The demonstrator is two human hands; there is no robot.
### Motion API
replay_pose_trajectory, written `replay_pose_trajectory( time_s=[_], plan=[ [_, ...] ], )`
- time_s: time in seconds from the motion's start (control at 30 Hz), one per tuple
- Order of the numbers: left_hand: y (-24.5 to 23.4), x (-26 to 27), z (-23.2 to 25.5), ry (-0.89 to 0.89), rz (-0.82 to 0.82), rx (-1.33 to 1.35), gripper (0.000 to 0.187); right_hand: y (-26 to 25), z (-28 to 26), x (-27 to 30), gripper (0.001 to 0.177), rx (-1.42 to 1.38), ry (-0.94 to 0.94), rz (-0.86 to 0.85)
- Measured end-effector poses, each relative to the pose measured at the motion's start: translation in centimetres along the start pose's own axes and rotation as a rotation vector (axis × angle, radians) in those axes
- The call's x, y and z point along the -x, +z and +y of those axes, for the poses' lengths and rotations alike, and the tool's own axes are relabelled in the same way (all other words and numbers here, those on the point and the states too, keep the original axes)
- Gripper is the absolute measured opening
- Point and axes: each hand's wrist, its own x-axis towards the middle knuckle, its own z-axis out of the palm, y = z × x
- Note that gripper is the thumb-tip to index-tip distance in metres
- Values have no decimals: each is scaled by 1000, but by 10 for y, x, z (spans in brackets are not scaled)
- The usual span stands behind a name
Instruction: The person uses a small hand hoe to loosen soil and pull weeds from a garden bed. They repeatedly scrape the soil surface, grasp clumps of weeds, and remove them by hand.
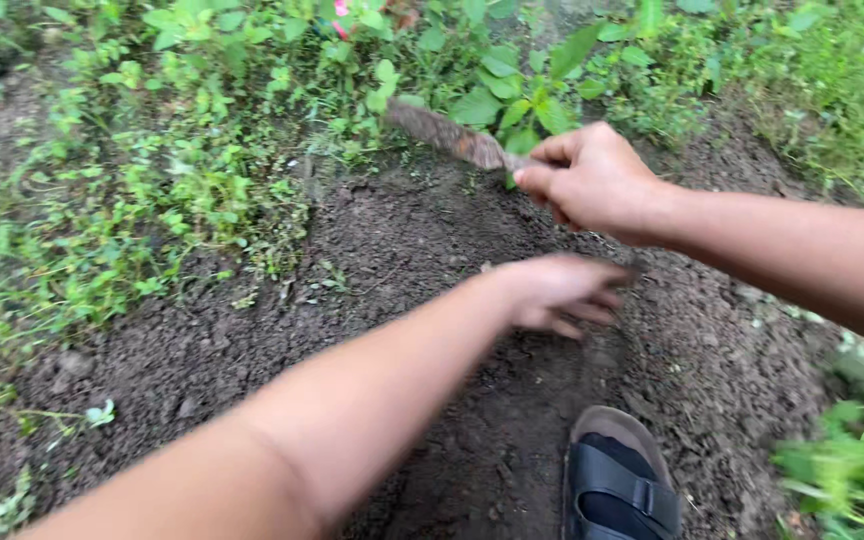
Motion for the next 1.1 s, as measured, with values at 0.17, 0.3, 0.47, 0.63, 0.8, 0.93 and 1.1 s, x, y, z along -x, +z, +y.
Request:
replay_pose_trajectory(
  time_s=[0.17, 0.3, 0.47, 0.63, 0.8, 0.93, 1.1],
  plan=[
    [-126, 83, -51, -213, 566, -93, 48, 37, 6, -9, 25, -48, 103, -147],
    [-165, 137, -82, -136, 1028, -478, 48, 65, 2, -11, 30, -107, 156, -275],
    [-150, 204, -101, -276, 924, -1204, 80, 81, -3, -13, 25, -148, 221, -373],
    [-138, 245, -127, -141, 870, -1531, 51, 79, -5, -18, 31, -35, 245, -460],
    [-148, 272, -148, -346, 1128, -1271, 29, 79, -5, -17, 30, 37, 253, -513],
    [-160, 309, -144, -393, 1523, -900, 38, 78, -7, -20, 35, 63, 258, -554],
    [-161, 329, -133, -349, 1795, -476, 48, 83, -4, -29, 36, 36, 295, -611]
  ],
)
